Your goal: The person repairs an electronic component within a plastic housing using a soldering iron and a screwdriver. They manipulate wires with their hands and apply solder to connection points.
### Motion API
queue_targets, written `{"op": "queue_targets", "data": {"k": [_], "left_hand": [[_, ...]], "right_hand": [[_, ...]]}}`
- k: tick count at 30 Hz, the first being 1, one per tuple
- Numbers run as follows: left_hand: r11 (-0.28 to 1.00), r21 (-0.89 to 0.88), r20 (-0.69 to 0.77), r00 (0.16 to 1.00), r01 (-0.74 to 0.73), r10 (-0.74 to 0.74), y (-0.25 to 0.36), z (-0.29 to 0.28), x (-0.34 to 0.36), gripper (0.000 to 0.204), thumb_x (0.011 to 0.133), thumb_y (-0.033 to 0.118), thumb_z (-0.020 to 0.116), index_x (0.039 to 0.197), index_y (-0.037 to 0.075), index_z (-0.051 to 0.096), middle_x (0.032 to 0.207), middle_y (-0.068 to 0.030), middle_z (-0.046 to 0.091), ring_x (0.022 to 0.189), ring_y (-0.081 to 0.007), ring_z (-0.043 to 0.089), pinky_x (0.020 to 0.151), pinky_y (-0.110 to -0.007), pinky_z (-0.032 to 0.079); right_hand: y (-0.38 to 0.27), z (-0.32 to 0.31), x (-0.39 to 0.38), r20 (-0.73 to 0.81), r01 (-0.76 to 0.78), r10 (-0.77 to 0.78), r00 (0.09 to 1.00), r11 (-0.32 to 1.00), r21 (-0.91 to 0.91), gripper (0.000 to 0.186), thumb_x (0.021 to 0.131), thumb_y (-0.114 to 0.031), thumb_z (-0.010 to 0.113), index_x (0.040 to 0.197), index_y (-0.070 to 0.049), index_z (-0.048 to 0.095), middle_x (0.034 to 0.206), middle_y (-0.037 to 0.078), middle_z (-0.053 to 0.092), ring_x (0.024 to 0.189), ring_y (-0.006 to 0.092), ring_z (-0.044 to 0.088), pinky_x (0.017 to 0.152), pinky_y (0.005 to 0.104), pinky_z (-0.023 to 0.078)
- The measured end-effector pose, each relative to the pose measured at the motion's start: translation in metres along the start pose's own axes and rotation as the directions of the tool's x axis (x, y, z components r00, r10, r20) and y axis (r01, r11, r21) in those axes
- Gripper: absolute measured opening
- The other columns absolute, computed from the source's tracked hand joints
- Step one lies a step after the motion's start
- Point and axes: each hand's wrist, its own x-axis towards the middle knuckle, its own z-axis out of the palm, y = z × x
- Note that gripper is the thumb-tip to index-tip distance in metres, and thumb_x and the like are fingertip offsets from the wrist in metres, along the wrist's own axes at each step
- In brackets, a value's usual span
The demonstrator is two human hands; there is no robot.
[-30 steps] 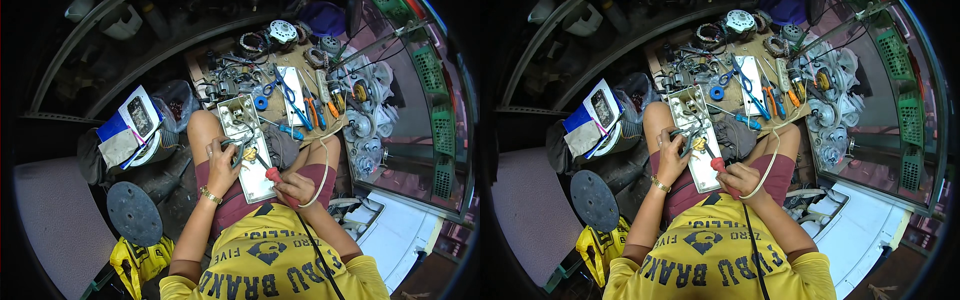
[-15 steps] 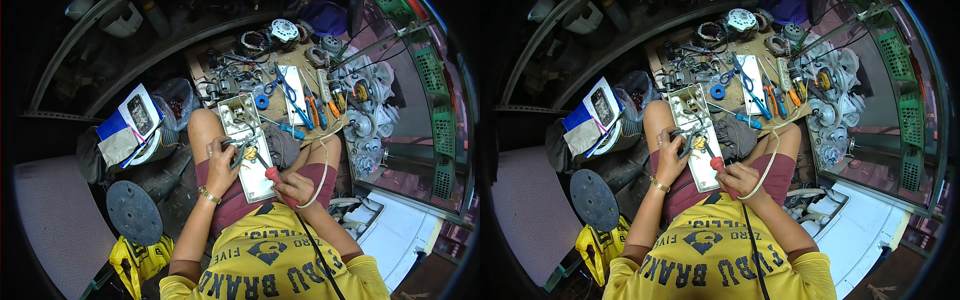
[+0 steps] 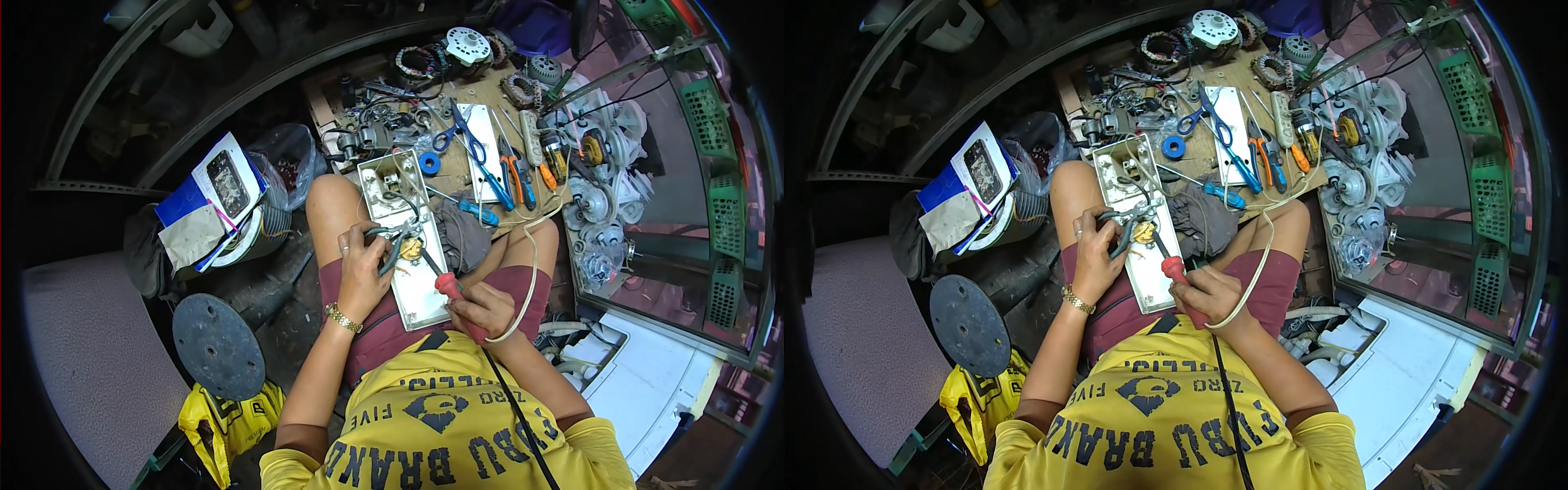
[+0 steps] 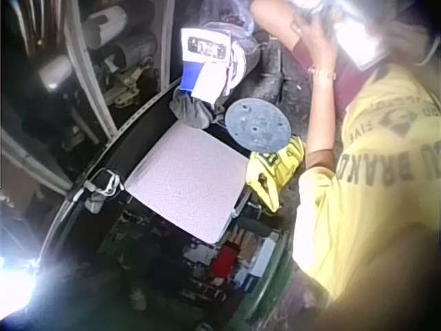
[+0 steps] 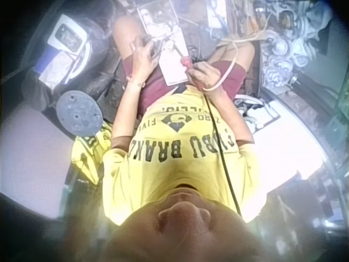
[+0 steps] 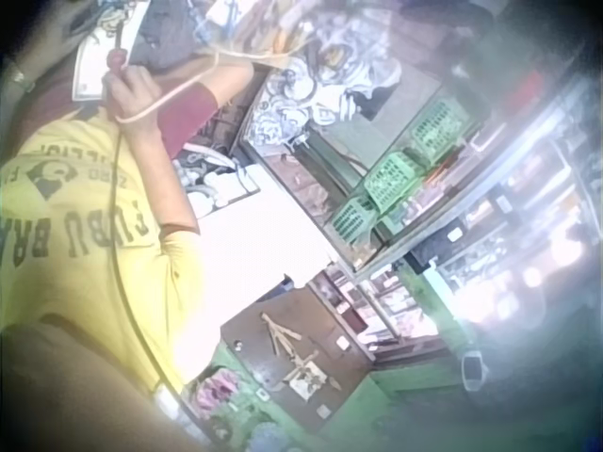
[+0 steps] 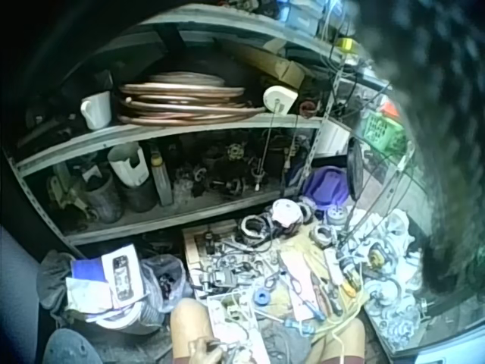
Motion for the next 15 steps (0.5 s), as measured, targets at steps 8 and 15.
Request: {"op": "queue_targets", "data": {"k": [8, 15], "left_hand": [[0.999, 0.039, 0.01, 1.0, -0.001, 0.001, 0.002, -0.001, -0.001, 0.028, 0.074, 0.003, 0.084, 0.094, 0.006, 0.066, 0.129, -0.0166, 0.058, 0.115, -0.0396, 0.052, 0.099, -0.048, 0.044], [0.997, 0.074, 0.072, 0.997, -0.032, 0.027, 0.008, -0.019, 0.009, 0.038, 0.07, 0.013, 0.093, 0.097, 0.006, 0.066, 0.129, -0.0159, 0.06, 0.115, -0.0398, 0.054, 0.099, -0.048, 0.046]], "right_hand": [[-0.003, 0.003, -0.008, 0.027, -0.04, 0.041, 0.999, 0.998, -0.054, 0.026, 0.072, -0.003, 0.087, 0.093, -0.008, 0.073, 0.079, 0.005, 0.059, 0.065, 0.022, 0.061, 0.054, 0.0353, 0.048], [0.001, 0.004, -0.015, 0.02, -0.024, 0.025, 0.999, 0.999, -0.045, 0.027, 0.072, -0.005, 0.086, 0.096, -0.008, 0.073, 0.08, 0.005, 0.058, 0.065, 0.0222, 0.06, 0.054, 0.0358, 0.047]]}}
